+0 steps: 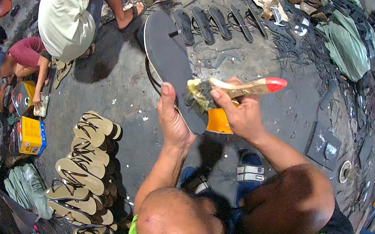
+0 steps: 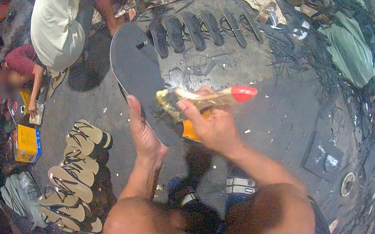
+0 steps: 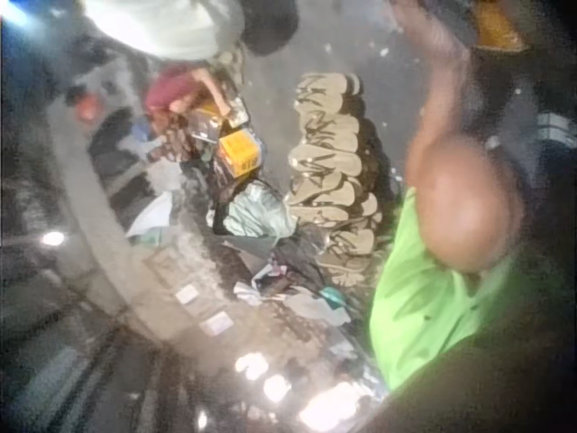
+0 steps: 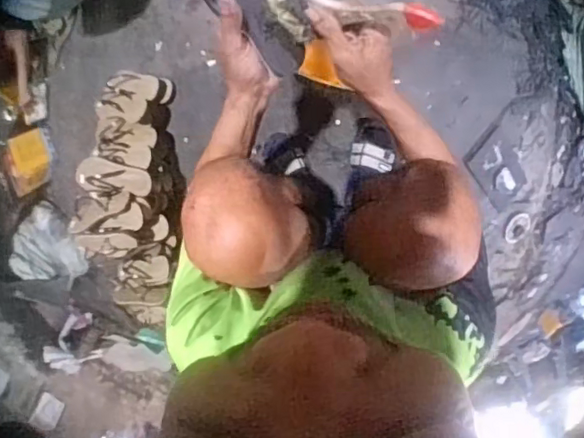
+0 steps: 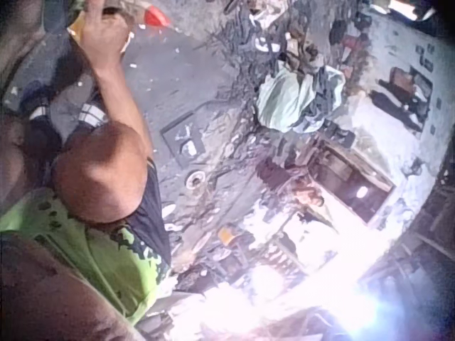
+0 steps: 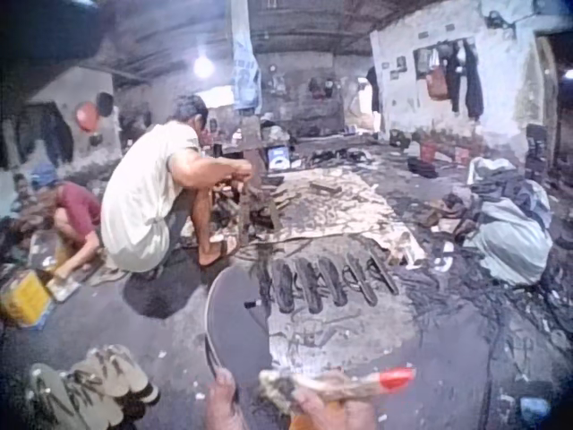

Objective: The person sits on the floor and repeatedly picks up black sandals from a pile. They use a brush to apply a yellow substance from a container onto the sole of each sandal, then place the treated sandal aside. The process is repeated for multiple sandals.

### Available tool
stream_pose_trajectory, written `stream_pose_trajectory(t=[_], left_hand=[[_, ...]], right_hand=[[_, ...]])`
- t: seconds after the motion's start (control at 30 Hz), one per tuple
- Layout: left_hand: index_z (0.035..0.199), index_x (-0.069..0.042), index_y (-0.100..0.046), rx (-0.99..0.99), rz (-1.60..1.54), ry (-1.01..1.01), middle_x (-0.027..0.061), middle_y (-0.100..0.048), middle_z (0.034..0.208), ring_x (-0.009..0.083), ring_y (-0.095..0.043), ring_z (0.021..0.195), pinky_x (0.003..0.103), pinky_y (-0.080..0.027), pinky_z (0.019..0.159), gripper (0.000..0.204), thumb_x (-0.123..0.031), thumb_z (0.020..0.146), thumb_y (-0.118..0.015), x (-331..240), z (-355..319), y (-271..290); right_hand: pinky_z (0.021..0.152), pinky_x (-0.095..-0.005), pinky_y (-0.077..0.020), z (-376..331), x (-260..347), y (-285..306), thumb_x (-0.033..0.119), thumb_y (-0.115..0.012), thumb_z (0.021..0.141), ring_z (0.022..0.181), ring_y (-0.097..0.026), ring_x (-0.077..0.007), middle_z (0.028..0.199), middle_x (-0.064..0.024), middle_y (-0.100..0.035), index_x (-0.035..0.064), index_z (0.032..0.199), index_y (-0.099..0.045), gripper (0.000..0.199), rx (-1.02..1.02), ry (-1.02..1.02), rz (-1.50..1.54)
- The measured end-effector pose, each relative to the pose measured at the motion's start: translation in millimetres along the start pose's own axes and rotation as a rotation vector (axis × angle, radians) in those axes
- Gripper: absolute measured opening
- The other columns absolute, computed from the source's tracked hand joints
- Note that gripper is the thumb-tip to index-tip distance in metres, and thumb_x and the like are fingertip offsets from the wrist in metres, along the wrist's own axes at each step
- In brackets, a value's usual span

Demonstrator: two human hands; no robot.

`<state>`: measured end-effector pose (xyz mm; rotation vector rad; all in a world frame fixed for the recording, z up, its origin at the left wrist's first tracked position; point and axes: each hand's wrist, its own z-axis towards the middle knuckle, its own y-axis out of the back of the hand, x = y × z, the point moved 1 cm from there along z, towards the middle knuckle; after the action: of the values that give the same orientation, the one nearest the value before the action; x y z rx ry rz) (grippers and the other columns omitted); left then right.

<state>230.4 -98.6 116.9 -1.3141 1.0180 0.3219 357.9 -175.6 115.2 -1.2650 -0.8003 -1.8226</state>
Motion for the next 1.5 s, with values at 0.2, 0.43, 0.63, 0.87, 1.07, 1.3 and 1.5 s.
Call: stream_pose_trajectory(t=[0.2, 0.43, 0.63, 0.87, 1.07, 1.3, 1.5], left_hand=[[0.128, -0.009, -0.055, 0.032, -0.109, 0.073, 0.0083, -0.066, 0.114, 0.0217, -0.065, 0.104, 0.04, -0.052, 0.093, 0.063, -0.063, 0.095, -0.05, -2.2, -8.3, -1.9], [0.125, -0.005, -0.055, -0.065, -0.142, 0.026, 0.008, -0.065, 0.109, 0.0169, -0.065, 0.092, 0.033, -0.055, 0.083, 0.066, -0.062, 0.093, -0.055, -12.2, -2.3, 5.1], [0.126, 0.001, -0.056, 0.116, 0.173, -0.035, 0.0086, -0.066, 0.109, 0.0175, -0.065, 0.096, 0.033, -0.053, 0.088, 0.052, -0.044, 0.099, -0.057, 11.6, -23.2, 10.4], [0.133, 0.0, -0.05, 0.174, 0.191, -0.086, 0.0122, -0.064, 0.118, 0.0245, -0.065, 0.105, 0.04, -0.053, 0.092, 0.059, -0.048, 0.099, -0.053, 31.5, -35.9, 8.6], [0.137, -0.001, -0.045, 0.152, 0.33, -0.033, 0.0145, -0.061, 0.124, 0.0276, -0.06, 0.114, 0.042, -0.048, 0.1, 0.073, -0.062, 0.099, -0.038, 19.8, -34.9, 17.1], [0.133, 0.006, -0.049, 0.208, -0.125, 0.108, 0.0171, -0.06, 0.128, 0.025, -0.062, 0.114, 0.041, -0.05, 0.098, 0.056, -0.04, 0.102, -0.051, 17.5, -34.3, -2.5], [0.138, 0.002, -0.046, 0.215, -0.035, 0.185, 0.014, -0.06, 0.129, 0.0216, -0.061, 0.113, 0.038, -0.05, 0.099, 0.062, -0.047, 0.102, -0.046, 23.2, -39.4, 11.2]], right_hand=[[0.076, -0.0278, -0.0477, 7.0, 17.7, 9.1, 0.008, -0.069, 0.091, 0.085, -0.06, -0.0145, 0.096, -0.0074, -0.063, -0.0004, 0.103, -0.068, 0.015, 0.069, 0.2, -0.06], [0.075, -0.0351, -0.0485, -25.8, 1.3, 20.4, 0.013, -0.069, 0.09, 0.085, -0.06, -0.0192, 0.092, -0.0085, -0.064, 0.0014, 0.099, -0.066, 0.015, 0.515, 0.133, 0.079], [0.072, -0.0293, -0.0496, 13.3, 35.9, 17.4, 0.009, -0.072, 0.089, 0.083, -0.06, -0.0121, 0.092, -0.0041, -0.064, 0.0015, 0.107, -0.066, 0.02, -0.187, 0.128, 0.175], [0.07, -0.0335, -0.0479, 41.2, 19.9, 21.8, 0.016, -0.068, 0.093, 0.078, -0.061, -0.0181, 0.086, -0.0078, -0.067, 0.0004, 0.092, -0.069, 0.016, -0.141, 0.151, -0.318], [0.069, -0.0263, -0.0471, 38.5, 41.4, 32.8, 0.016, -0.069, 0.094, 0.077, -0.057, -0.0078, 0.088, -0.0009, -0.066, -0.0032, 0.106, -0.07, 0.022, -0.428, 0.173, 0.068], [0.073, -0.0362, -0.0504, 21.7, 42.7, 15.1, 0.016, -0.069, 0.092, 0.081, -0.067, -0.0239, 0.089, -0.0136, -0.071, -0.0008, 0.099, -0.073, 0.019, -0.111, 0.208, -0.02], [0.07, -0.0277, -0.0467, 39.2, 61.5, 32.2, 0.005, -0.073, 0.087, 0.081, -0.06, -0.0129, 0.09, -0.0064, -0.066, 0.0015, 0.102, -0.069, 0.016, 0.206, 0.573, -0.277]])
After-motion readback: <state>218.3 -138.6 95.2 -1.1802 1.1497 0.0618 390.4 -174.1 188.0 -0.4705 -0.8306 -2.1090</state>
